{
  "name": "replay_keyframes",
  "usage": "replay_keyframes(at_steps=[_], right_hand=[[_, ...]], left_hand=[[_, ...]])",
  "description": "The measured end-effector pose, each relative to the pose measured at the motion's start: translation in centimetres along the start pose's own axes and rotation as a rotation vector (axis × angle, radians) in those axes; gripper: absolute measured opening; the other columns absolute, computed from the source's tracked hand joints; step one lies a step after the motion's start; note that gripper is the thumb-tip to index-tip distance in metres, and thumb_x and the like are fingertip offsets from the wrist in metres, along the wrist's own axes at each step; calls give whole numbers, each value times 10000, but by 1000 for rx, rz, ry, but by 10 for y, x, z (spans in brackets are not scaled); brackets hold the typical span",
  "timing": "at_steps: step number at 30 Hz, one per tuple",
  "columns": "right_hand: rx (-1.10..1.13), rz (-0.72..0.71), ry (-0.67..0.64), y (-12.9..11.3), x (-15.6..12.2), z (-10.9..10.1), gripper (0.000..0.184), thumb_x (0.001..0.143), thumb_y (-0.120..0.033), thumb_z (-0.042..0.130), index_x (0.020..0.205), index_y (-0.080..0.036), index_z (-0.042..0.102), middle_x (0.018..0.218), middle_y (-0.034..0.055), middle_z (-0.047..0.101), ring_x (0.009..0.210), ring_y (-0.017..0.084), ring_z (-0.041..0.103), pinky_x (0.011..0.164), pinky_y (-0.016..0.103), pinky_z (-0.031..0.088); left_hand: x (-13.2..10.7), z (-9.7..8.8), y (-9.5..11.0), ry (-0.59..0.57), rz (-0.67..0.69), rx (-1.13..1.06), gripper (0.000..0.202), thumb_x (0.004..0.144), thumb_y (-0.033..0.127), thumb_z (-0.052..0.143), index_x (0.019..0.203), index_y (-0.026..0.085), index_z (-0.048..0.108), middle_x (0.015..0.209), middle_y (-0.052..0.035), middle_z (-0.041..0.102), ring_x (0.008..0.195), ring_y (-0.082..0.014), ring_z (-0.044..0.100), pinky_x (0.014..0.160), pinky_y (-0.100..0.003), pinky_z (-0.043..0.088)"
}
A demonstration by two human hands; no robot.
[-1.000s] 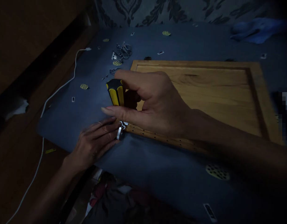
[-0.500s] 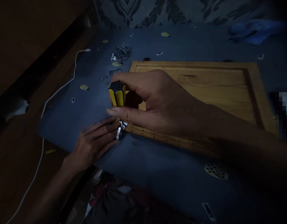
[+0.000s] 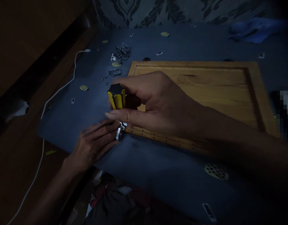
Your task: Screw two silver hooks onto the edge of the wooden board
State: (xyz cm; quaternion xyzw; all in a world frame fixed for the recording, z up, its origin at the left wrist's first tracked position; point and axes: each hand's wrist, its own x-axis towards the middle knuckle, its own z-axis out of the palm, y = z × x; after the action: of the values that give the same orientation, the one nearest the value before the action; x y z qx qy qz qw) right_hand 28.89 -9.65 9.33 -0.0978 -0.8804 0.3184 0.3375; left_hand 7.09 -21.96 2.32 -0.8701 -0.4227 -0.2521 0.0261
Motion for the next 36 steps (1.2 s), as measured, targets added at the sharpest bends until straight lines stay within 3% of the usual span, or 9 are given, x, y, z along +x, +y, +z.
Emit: replay_keyframes(at_steps=[7, 13, 21, 27, 36], right_hand=[[87, 65, 30, 0, 2, 7, 325, 1025, -257, 675, 788, -217, 455, 739, -66, 479, 692, 90, 508, 659, 224, 487], [125, 111, 54, 0, 3, 8, 290, 1002, -259, 704, 830, -211, 476, 786, -60, 513, 742, 91, 543, 677, 216, 515], [181, 159, -122, -1, 1, -5, 192, 982, -144, 696, 832, -180, 583, 795, -39, 616, 771, 103, 619, 700, 231, 568], [151, 147, -39, -1, 0, 4, 185, 978, -188, 720, 836, -182, 600, 780, -40, 639, 733, 101, 621, 679, 230, 562], [107, 160, 50, 0, -1, 10, 287, 944, -185, 765, 785, -203, 526, 708, -78, 538, 649, 79, 534, 618, 223, 480]], left_hand=[[-2, 1, 0, -10, -14, -30, 265, 1070, 254, 600, 1319, 205, 676, 1281, -73, 778, 1290, -275, 701, 995, -438, 661], [-2, 0, -2, -12, -13, -37, 246, 1065, 256, 614, 1294, 201, 687, 1283, -72, 779, 1307, -273, 691, 992, -422, 660], [0, 0, 0, -14, 4, -25, 249, 1072, 240, 602, 1303, 182, 675, 1298, -85, 773, 1321, -266, 686, 1008, -414, 658], [1, 2, -1, 24, 17, -18, 240, 1072, 256, 599, 1289, 201, 686, 1277, -70, 783, 1281, -273, 712, 945, -412, 682], [-1, 1, 0, -3, -13, -61, 300, 1050, 234, 639, 1349, 219, 667, 1305, -66, 771, 1277, -261, 711, 1029, -420, 653]])
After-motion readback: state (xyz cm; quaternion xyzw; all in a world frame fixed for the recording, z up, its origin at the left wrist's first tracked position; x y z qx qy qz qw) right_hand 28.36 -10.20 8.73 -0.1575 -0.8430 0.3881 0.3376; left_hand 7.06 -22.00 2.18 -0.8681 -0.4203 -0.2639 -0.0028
